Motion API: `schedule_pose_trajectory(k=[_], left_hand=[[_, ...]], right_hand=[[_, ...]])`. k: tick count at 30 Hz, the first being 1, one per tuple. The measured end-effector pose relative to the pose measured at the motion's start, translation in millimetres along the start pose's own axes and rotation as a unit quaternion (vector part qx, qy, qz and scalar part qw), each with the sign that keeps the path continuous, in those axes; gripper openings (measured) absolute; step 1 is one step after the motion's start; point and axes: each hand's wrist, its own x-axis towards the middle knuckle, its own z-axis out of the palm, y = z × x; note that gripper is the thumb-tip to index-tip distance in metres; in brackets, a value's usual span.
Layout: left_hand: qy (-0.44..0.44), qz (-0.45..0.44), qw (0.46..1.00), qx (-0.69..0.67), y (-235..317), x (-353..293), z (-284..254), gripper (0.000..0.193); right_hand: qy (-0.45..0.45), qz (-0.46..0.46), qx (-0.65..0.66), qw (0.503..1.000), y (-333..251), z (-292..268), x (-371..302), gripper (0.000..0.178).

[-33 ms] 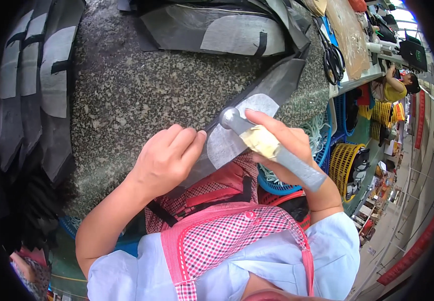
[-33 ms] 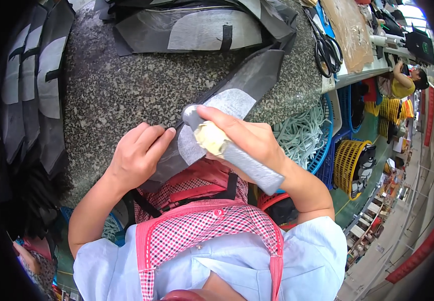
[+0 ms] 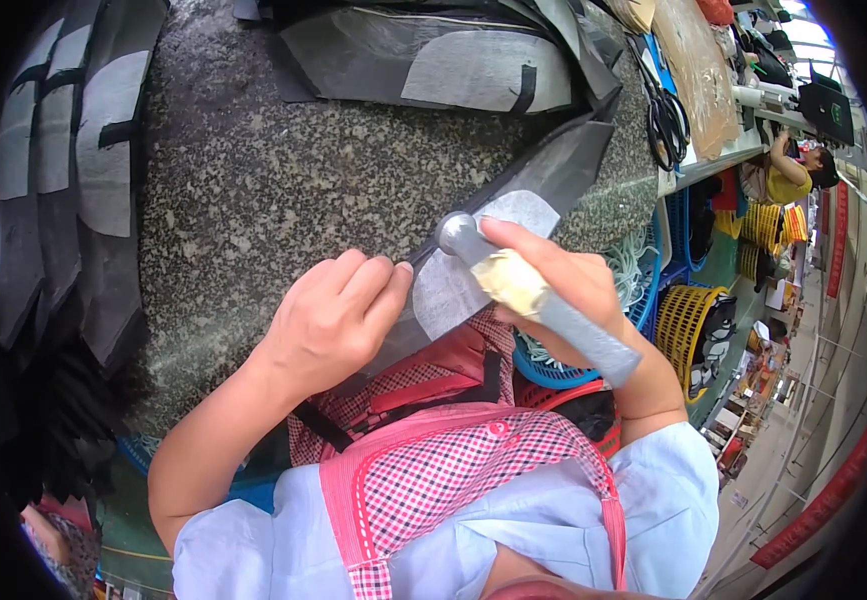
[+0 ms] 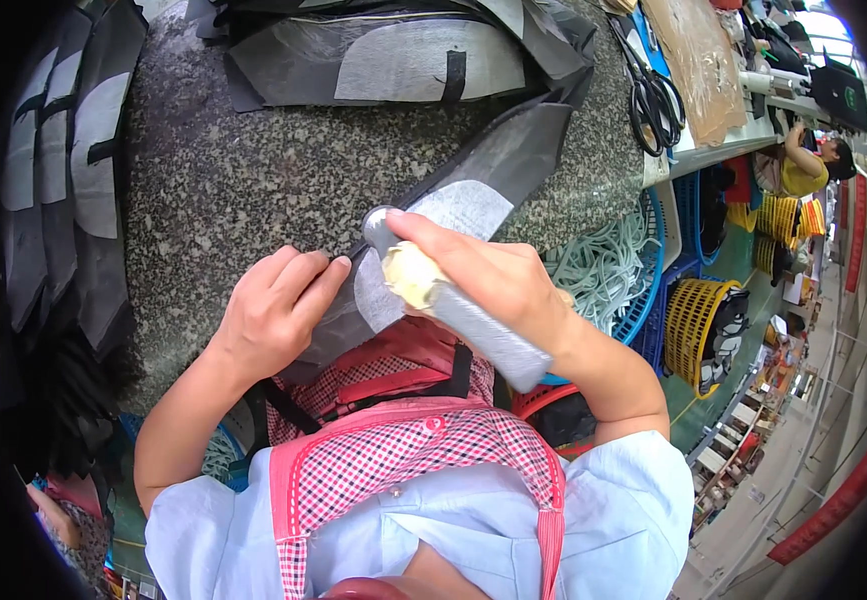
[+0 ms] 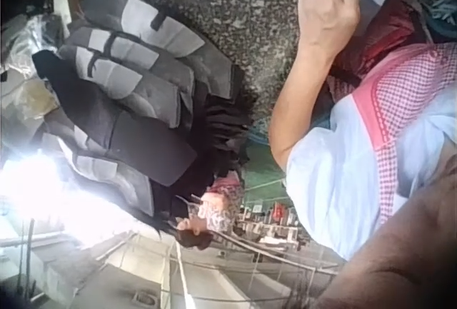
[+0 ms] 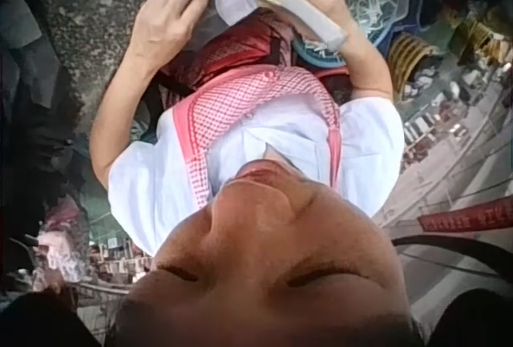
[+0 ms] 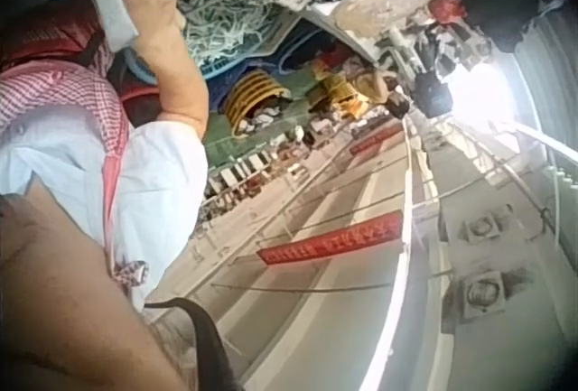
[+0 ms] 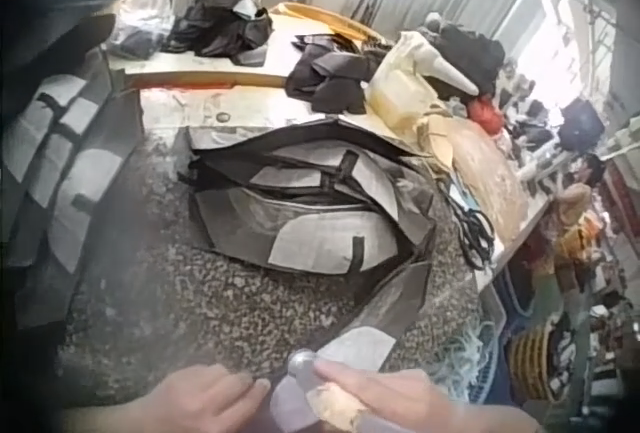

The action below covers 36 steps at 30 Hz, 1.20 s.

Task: Hammering the edges of leather shoe upper components to flatten seams on a factory workbench.

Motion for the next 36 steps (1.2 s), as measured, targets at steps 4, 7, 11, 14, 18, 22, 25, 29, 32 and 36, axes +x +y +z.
schedule_pose_trajectory(k=[4,7,11,14,18,22,25,29,32,36], left_hand=[[-0.023,0.006,0.999,0.047,-3.1,1.9,1.7,0.025],[-0.007,0.033,0.998,0.054,-1.7,5.6,2.2,0.026],[-0.025,0.021,0.998,0.059,-2.8,2.5,2.5,0.027],[-0.016,0.016,0.998,0.054,-5.1,2.4,-0.5,0.025],[0.011,-0.075,0.994,-0.076,-18.3,-2.6,-4.3,0.023],[0.001,-0.027,0.999,0.046,-8.3,-5.9,-8.1,0.022],[-0.010,-0.006,0.995,0.098,-0.4,-7.5,-7.1,0.022],[-0.018,-0.046,0.998,0.025,-12.3,-8.1,-11.5,0.019],[-0.024,-0.089,0.995,-0.033,-16.0,-14.4,-13.2,0.018],[-0.005,-0.012,0.991,0.134,1.6,-19.0,-12.4,0.021]], right_hand=[[-0.019,0.015,-0.068,0.997,-8.1,-12.7,23.3,0.056],[-0.032,0.035,-0.013,0.999,-21.1,-13.3,13.6,0.054],[-0.139,-0.010,-0.102,0.985,-1.4,-12.8,31.4,0.050],[-0.080,0.012,-0.016,0.997,-2.5,-11.1,20.9,0.050],[-0.132,-0.031,-0.162,0.977,7.7,9.1,16.8,0.052],[-0.116,-0.045,-0.115,0.986,9.8,6.9,28.2,0.054],[-0.110,-0.045,-0.090,0.989,-5.2,7.3,24.3,0.053],[-0.151,-0.006,-0.110,0.982,-2.5,18.4,17.2,0.049],[-0.160,0.037,-0.097,0.982,-3.1,15.3,25.2,0.054],[-0.032,-0.043,-0.077,0.996,-10.7,18.6,30.3,0.054]])
